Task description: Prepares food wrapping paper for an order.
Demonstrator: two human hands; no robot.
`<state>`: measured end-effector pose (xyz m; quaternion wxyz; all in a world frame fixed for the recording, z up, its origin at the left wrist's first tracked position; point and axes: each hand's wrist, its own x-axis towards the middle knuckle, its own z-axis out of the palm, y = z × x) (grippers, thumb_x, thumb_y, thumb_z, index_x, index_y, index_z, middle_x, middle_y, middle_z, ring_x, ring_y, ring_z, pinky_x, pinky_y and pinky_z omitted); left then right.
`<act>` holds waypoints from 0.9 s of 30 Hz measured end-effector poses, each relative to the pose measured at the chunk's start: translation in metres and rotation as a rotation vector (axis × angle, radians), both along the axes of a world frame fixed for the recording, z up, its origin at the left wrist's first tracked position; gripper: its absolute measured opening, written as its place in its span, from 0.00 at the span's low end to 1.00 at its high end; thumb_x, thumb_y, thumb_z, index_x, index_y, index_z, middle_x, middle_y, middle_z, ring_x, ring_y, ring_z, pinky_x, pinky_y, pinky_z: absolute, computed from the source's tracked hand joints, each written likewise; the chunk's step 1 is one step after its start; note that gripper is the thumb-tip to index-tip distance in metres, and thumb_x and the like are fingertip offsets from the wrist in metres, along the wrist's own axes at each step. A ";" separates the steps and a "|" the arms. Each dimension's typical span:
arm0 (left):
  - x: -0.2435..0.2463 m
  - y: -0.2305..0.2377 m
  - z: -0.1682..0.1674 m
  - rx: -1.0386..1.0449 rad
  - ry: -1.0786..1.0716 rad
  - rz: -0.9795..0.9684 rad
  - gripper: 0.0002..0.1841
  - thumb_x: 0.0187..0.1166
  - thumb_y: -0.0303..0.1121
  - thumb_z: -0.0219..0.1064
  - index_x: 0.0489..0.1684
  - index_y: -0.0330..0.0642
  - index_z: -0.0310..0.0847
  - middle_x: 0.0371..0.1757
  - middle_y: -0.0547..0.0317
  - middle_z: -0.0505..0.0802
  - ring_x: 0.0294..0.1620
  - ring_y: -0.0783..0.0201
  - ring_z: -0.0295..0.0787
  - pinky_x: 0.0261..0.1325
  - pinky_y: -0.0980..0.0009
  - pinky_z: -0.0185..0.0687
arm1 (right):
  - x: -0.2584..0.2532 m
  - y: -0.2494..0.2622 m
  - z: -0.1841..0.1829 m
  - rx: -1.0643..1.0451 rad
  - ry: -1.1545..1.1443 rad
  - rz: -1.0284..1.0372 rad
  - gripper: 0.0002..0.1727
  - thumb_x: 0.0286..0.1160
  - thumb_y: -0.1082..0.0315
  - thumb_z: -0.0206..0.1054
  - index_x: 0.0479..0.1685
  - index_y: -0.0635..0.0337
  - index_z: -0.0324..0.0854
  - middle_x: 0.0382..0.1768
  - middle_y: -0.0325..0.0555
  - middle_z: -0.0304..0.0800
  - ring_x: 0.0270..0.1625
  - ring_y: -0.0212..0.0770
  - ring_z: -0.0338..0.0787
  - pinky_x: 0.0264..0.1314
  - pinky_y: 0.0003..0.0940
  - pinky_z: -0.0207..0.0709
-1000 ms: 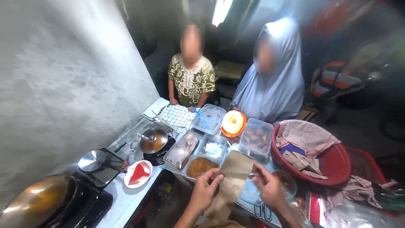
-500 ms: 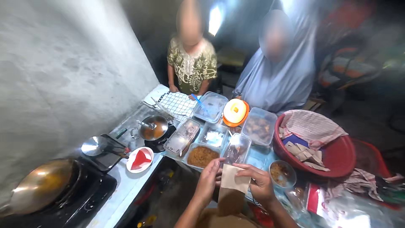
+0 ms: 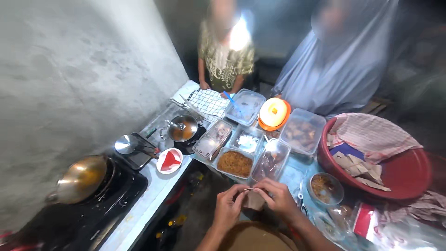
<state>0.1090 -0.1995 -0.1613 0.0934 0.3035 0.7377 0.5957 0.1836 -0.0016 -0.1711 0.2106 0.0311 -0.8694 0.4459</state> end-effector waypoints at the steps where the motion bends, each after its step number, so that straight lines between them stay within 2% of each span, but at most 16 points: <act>1: -0.001 -0.008 0.001 -0.002 -0.005 0.012 0.08 0.82 0.25 0.68 0.50 0.41 0.91 0.46 0.63 0.97 0.45 0.69 0.95 0.53 0.71 0.94 | -0.002 -0.004 -0.003 0.024 0.011 0.010 0.11 0.85 0.59 0.67 0.46 0.52 0.93 0.43 0.36 0.95 0.45 0.25 0.92 0.51 0.23 0.88; 6: -0.010 -0.033 -0.003 0.058 -0.033 0.127 0.08 0.81 0.24 0.67 0.49 0.37 0.91 0.48 0.57 0.97 0.45 0.65 0.95 0.53 0.70 0.93 | -0.018 -0.017 -0.008 0.044 -0.020 0.035 0.13 0.88 0.57 0.63 0.45 0.54 0.90 0.39 0.39 0.92 0.43 0.29 0.91 0.50 0.25 0.87; 9: -0.014 -0.031 -0.007 0.110 -0.070 0.186 0.08 0.82 0.24 0.66 0.50 0.37 0.90 0.48 0.56 0.96 0.45 0.65 0.94 0.52 0.70 0.92 | -0.030 -0.020 -0.007 -0.027 -0.034 0.038 0.12 0.87 0.59 0.64 0.46 0.56 0.90 0.41 0.40 0.93 0.45 0.29 0.91 0.53 0.24 0.87; 11: -0.019 -0.030 -0.004 0.105 -0.153 0.143 0.11 0.84 0.26 0.65 0.58 0.36 0.88 0.52 0.55 0.95 0.47 0.64 0.94 0.53 0.70 0.92 | -0.038 -0.015 -0.002 -0.093 -0.044 0.030 0.11 0.86 0.62 0.65 0.47 0.57 0.90 0.44 0.40 0.93 0.47 0.28 0.92 0.55 0.24 0.87; 13: -0.030 -0.032 0.000 0.023 -0.294 0.028 0.19 0.84 0.27 0.65 0.73 0.39 0.81 0.60 0.54 0.94 0.51 0.62 0.94 0.55 0.67 0.93 | -0.044 -0.010 0.003 -0.130 -0.041 0.031 0.10 0.86 0.64 0.65 0.48 0.59 0.91 0.46 0.41 0.93 0.49 0.29 0.92 0.56 0.24 0.88; 14: -0.036 -0.034 0.000 -0.010 -0.343 -0.019 0.21 0.82 0.26 0.67 0.74 0.40 0.81 0.59 0.54 0.94 0.51 0.61 0.95 0.56 0.65 0.94 | -0.046 -0.010 0.005 -0.140 -0.035 0.027 0.10 0.85 0.65 0.65 0.47 0.59 0.91 0.46 0.41 0.94 0.49 0.29 0.92 0.57 0.25 0.88; 17: -0.054 -0.036 -0.004 -0.037 -0.335 -0.058 0.13 0.81 0.25 0.68 0.61 0.39 0.88 0.51 0.58 0.97 0.49 0.66 0.96 0.57 0.67 0.93 | -0.052 -0.020 0.008 -0.160 -0.005 -0.140 0.08 0.82 0.66 0.69 0.48 0.59 0.92 0.47 0.40 0.95 0.51 0.30 0.93 0.58 0.27 0.90; 20: -0.073 -0.029 -0.001 0.087 -0.344 0.108 0.13 0.80 0.22 0.67 0.61 0.34 0.86 0.50 0.54 0.96 0.48 0.65 0.95 0.56 0.68 0.93 | -0.060 -0.039 0.011 -0.207 0.051 -0.439 0.08 0.78 0.68 0.70 0.48 0.60 0.91 0.48 0.41 0.94 0.49 0.31 0.93 0.53 0.27 0.91; 21: -0.080 -0.027 0.001 0.153 -0.324 0.135 0.14 0.80 0.21 0.67 0.61 0.32 0.85 0.51 0.53 0.96 0.49 0.64 0.95 0.56 0.68 0.93 | -0.062 -0.046 0.011 -0.228 0.055 -0.466 0.08 0.78 0.67 0.71 0.48 0.59 0.91 0.48 0.41 0.93 0.48 0.31 0.93 0.52 0.27 0.91; 23: -0.093 -0.024 0.006 0.252 -0.261 0.116 0.14 0.79 0.19 0.65 0.61 0.31 0.83 0.53 0.54 0.95 0.52 0.64 0.94 0.59 0.68 0.91 | -0.066 -0.061 0.007 -0.232 0.042 -0.432 0.10 0.77 0.66 0.72 0.51 0.60 0.90 0.51 0.41 0.93 0.51 0.32 0.94 0.56 0.29 0.91; 25: -0.102 -0.024 0.009 0.295 -0.220 0.054 0.13 0.78 0.18 0.64 0.59 0.32 0.85 0.55 0.55 0.95 0.55 0.65 0.92 0.62 0.68 0.90 | -0.070 -0.075 0.001 -0.237 0.036 -0.416 0.15 0.76 0.65 0.74 0.58 0.61 0.88 0.56 0.44 0.92 0.55 0.34 0.94 0.60 0.32 0.92; 27: -0.112 -0.021 0.007 0.355 -0.189 -0.030 0.14 0.79 0.17 0.61 0.58 0.34 0.85 0.57 0.53 0.95 0.59 0.61 0.92 0.65 0.65 0.89 | -0.075 -0.079 -0.001 -0.205 0.048 -0.437 0.16 0.73 0.64 0.75 0.57 0.60 0.86 0.58 0.45 0.91 0.58 0.35 0.92 0.61 0.33 0.91</act>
